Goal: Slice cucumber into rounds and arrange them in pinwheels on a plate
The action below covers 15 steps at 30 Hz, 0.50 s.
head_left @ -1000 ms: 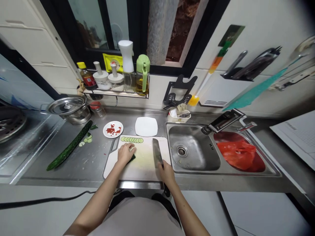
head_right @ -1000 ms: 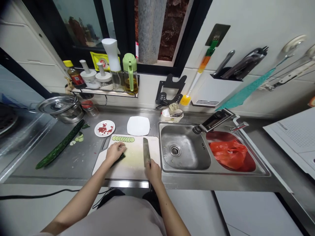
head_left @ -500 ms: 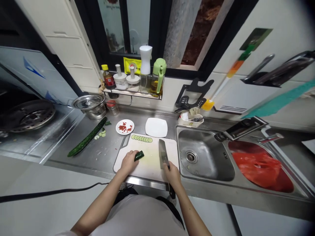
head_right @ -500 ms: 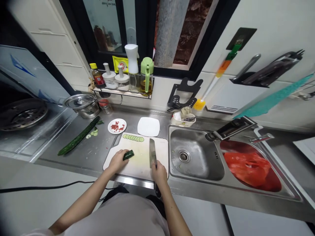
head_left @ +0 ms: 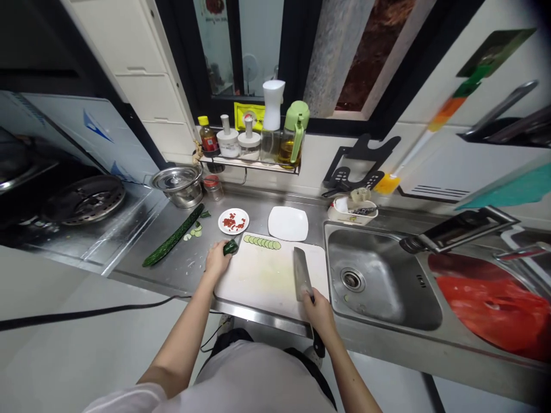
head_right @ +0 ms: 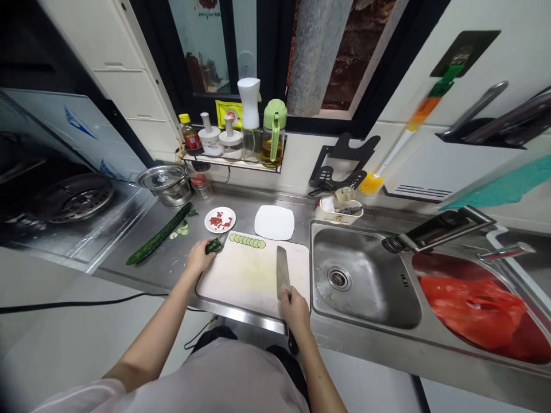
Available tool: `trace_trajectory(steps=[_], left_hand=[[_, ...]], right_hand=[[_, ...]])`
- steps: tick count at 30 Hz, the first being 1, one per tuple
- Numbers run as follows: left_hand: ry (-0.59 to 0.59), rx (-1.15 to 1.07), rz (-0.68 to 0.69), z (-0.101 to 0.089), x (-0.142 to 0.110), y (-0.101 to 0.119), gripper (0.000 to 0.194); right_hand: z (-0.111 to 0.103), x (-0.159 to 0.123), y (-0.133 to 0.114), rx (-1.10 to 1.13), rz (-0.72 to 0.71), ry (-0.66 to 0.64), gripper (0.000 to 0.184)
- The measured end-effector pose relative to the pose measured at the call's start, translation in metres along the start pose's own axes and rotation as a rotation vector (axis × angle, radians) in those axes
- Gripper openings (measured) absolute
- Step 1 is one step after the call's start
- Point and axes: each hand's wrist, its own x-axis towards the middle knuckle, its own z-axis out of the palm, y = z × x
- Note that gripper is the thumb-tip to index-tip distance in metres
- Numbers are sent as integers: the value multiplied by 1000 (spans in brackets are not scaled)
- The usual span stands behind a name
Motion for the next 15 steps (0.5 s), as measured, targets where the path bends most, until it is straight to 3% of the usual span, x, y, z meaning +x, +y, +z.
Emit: trace_trajectory(steps=[8, 15], left_hand=[[35, 70, -135, 2, 20, 8, 47], [38, 53, -142, 8, 21, 2, 47]], right_hand=[[3, 1, -5, -5, -16, -5, 35], [-3, 0, -8, -9, -10, -8, 34]])
